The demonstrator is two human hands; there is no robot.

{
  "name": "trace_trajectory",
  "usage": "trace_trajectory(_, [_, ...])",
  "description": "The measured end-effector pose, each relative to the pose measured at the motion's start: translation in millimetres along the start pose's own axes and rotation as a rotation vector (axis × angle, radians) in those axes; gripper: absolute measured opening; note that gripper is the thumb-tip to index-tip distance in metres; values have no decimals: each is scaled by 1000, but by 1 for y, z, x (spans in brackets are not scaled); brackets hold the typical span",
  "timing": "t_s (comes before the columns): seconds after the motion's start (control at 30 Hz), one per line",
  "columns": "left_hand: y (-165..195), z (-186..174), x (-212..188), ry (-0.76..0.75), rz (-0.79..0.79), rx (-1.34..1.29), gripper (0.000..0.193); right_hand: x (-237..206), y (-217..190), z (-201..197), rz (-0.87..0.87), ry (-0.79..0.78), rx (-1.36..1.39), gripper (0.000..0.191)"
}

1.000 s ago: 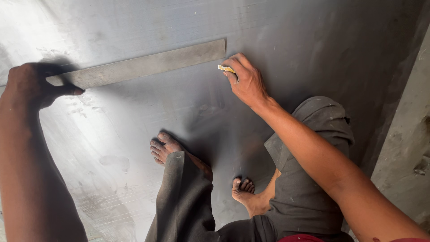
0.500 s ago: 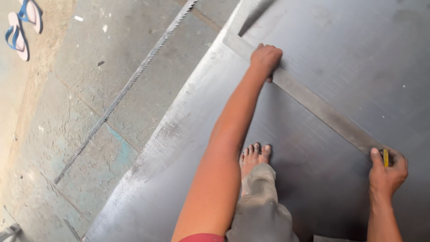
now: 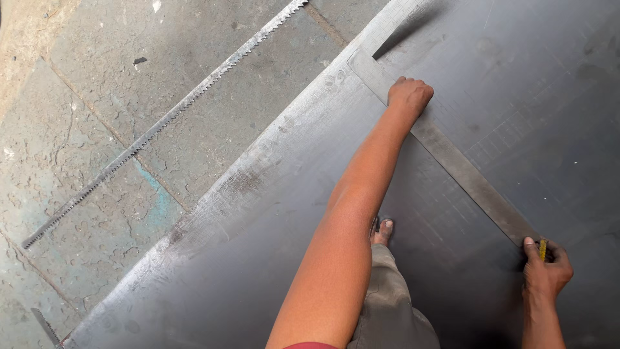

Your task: The person uses a metal square ruler and a yellow pencil to draw straight lines and right angles on a large, dark metal sheet. They repeatedly reposition the ruler to create a grid of intersecting lines across the surface.

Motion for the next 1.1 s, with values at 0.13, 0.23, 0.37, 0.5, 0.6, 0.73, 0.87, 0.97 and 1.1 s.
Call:
trace_trajectory(0.13, [-3,-9,-5,65,41,-64,19,1,-10,1,16,-5,17,38])
trace_trajectory(0.23, [2,-7,-5,22,171,18,19,-2,-32,-2,-188,69,49,31])
trace_trajectory(0.37, [9,-2,-7,-174,210,26,33,-30,-59,-7,-327,335,-56,19])
trace_trajectory(0.5, [18,-10,-13,-137,213,-6,43,-58,-96,41,-425,54,-94,23])
trace_trajectory(0.6, [19,-5,-15,-220,151,-4,41,-68,-112,78,-354,-127,-72,17])
trace_trajectory(0.73, [19,2,-13,-201,195,22,41,-75,-125,98,-517,-94,-71,12])
trace_trajectory(0.87, [14,12,-10,-225,204,-5,45,-75,-105,103,-407,-167,-27,14])
trace_trajectory(0.97, [10,16,-8,-266,160,-13,48,-61,-93,85,-374,-86,42,16])
trace_trajectory(1.1, [3,17,-11,-296,119,-32,51,-10,-82,67,-107,-187,452,22])
Point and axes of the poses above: each hand's wrist, its own x-axis towards the middle knuckle, its own z-axis out of the palm, y = z × x, the point moved 6 cm from there along x, towards the middle knuckle, and after that the axes turned 3 degrees about z, right-handed, at the moved point
